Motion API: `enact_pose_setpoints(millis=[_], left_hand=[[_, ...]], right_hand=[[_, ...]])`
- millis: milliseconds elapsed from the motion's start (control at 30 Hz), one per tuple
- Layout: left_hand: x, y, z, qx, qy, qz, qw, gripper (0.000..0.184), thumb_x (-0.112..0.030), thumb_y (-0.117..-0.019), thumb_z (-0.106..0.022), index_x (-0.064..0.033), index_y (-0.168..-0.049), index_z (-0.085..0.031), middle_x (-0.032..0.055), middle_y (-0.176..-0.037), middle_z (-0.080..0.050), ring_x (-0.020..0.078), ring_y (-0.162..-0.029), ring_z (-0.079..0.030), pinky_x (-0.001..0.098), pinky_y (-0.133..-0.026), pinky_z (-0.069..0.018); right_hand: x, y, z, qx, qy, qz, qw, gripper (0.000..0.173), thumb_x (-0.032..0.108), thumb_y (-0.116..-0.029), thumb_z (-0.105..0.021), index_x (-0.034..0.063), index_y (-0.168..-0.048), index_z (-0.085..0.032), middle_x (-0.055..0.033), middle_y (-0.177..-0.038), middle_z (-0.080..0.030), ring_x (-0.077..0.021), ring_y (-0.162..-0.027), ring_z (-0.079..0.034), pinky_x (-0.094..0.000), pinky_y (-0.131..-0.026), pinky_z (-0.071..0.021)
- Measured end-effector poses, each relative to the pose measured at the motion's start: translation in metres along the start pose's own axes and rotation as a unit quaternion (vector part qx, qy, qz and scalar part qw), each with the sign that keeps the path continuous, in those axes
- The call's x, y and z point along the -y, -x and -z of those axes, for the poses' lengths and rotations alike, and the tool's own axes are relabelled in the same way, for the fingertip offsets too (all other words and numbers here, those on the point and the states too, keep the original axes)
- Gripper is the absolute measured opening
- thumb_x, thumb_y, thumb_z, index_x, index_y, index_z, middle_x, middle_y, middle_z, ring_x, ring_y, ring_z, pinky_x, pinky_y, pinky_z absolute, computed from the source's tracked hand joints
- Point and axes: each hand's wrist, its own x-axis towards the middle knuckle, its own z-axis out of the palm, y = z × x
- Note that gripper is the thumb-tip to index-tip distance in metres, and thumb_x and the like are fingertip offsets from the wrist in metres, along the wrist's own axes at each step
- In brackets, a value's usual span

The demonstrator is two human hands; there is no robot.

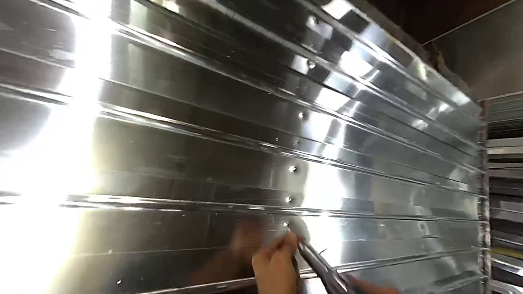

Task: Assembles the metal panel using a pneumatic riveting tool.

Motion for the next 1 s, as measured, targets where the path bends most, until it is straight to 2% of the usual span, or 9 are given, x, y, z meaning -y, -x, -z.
enact_pose_setpoints(millis=[133, 200, 300, 367, 500, 633, 767, 867, 1000], left_hand=[[-0.045, -0.036, -0.047, 0.088, -0.011, 0.005, 0.996, 0.041, -0.02, -0.1065, -0.053, -0.0091, -0.067, -0.05, -0.0022, -0.047, -0.037, 0.0069, -0.036, -0.033, 0.0217, -0.035, -0.0297], [-0.071, -0.049, -0.064, 0.137, -0.032, -0.044, 0.989, 0.032, -0.019, -0.1057, -0.053, -0.0076, -0.076, -0.058, -0.0024, -0.051, -0.04, 0.0056, -0.038, -0.035, 0.0198, -0.037, -0.0305], [-0.109, -0.059, -0.057, 0.159, -0.15, -0.135, 0.966, 0.023, -0.023, -0.1053, -0.056, -0.008, -0.103, -0.073, -0.0013, -0.059, -0.047, 0.0057, -0.043, -0.038, 0.0201, -0.04, -0.0315], [-0.13, -0.057, -0.024, 0.107, -0.233, -0.252, 0.933, 0.024, -0.024, -0.1059, -0.057, -0.0131, -0.115, -0.076, -0.0005, -0.067, -0.056, 0.0072, -0.048, -0.04, 0.0233, -0.044, -0.0325], [-0.166, -0.064, 0.1, -0.086, -0.322, -0.555, 0.762, 0.028, -0.026, -0.1055, -0.056, -0.0139, -0.126, -0.071, -0.0021, -0.087, -0.07, 0.0039, -0.062, -0.058, 0.0249, -0.055, -0.0496], [-0.184, -0.076, 0.179, -0.211, -0.335, -0.567, 0.722, 0.036, -0.024, -0.1107, -0.046, -0.0083, -0.141, -0.056, 0.006, -0.114, -0.064, 0.0058, -0.091, -0.06, 0.0255, -0.084, -0.0505], [-0.182, -0.068, 0.163, -0.249, -0.334, -0.594, 0.688, 0.034, -0.019, -0.1073, -0.048, -0.0004, -0.133, -0.061, 0.0106, -0.093, -0.062, 0.0094, -0.07, -0.053, 0.0251, -0.062, -0.044], [-0.181, -0.078, 0.167, -0.223, -0.32, -0.64, 0.662, 0.034, -0.014, -0.1072, -0.047, 0.0077, -0.129, -0.06, 0.0095, -0.09, -0.059, 0.0038, -0.069, -0.048, 0.0185, -0.063, -0.0407], [-0.187, -0.069, 0.171, -0.219, -0.316, -0.634, 0.671, 0.034, -0.019, -0.1069, -0.047, 0.0024, -0.129, -0.062, 0.0082, -0.088, -0.06, 0.0068, -0.065, -0.05, 0.0226, -0.06, -0.0434]], right_hand=[[-0.002, -0.077, 0.04, -0.026, -0.046, 0.004, 0.999, 0.032, 0.037, -0.0859, -0.08, 0.0131, -0.105, -0.073, 0.0041, -0.085, -0.074, -0.0073, -0.071, -0.07, -0.0294, -0.067, -0.0623], [0.006, -0.121, 0.056, -0.022, -0.082, -0.024, 0.996, 0.027, 0.034, -0.0876, -0.079, 0.0143, -0.106, -0.075, 0.0017, -0.076, -0.072, -0.0101, -0.056, -0.065, -0.0291, -0.053, -0.0574], [0.019, -0.17, 0.068, 0.001, -0.029, -0.072, 0.997, 0.021, 0.032, -0.0894, -0.08, 0.0177, -0.104, -0.076, -0.0006, -0.07, -0.07, -0.012, -0.051, -0.062, -0.0286, -0.05, -0.0553], [0.021, -0.186, 0.071, 0.018, -0.007, -0.076, 0.997, 0.016, 0.028, -0.0901, -0.08, 0.0175, -0.101, -0.077, -0.0021, -0.067, -0.069, -0.0125, -0.048, -0.061, -0.0282, -0.048, -0.0546], [0.026, -0.19, 0.079, 0.053, -0.016, -0.062, 0.997, 0.008, 0.022, -0.0925, -0.077, 0.015, -0.096, -0.075, -0.0023, -0.061, -0.065, -0.0114, -0.045, -0.058, -0.0251, -0.045, -0.051], [0.032, -0.196, 0.087, 0.086, -0.02, -0.054, 0.995, 0.008, 0.023, -0.0924, -0.076, 0.0153, -0.095, -0.076, -0.0047, -0.063, -0.066, -0.0134, -0.046, -0.057, -0.0254, -0.045, -0.0504], [0.053, -0.204, 0.095, 0.117, 0.034, -0.078, 0.989, 0.007, 0.023, -0.0924, -0.075, 0.016, -0.093, -0.075, -0.0027, -0.064, -0.066, -0.0116, -0.049, -0.059, -0.024, -0.047, -0.0502], [0.056, -0.208, 0.096, 0.103, 0.055, -0.117, 0.986, 0.007, 0.024, -0.0914, -0.076, 0.0169, -0.094, -0.076, -0.0054, -0.064, -0.067, -0.0142, -0.048, -0.059, -0.0259, -0.047, -0.0511], [0.055, -0.222, 0.1, 0.149, 0.059, -0.131, 0.978, 0.012, 0.022, -0.0941, -0.075, 0.0112, -0.099, -0.074, -0.0059, -0.072, -0.07, -0.0154, -0.058, -0.066, -0.0279, -0.057, -0.0586]])
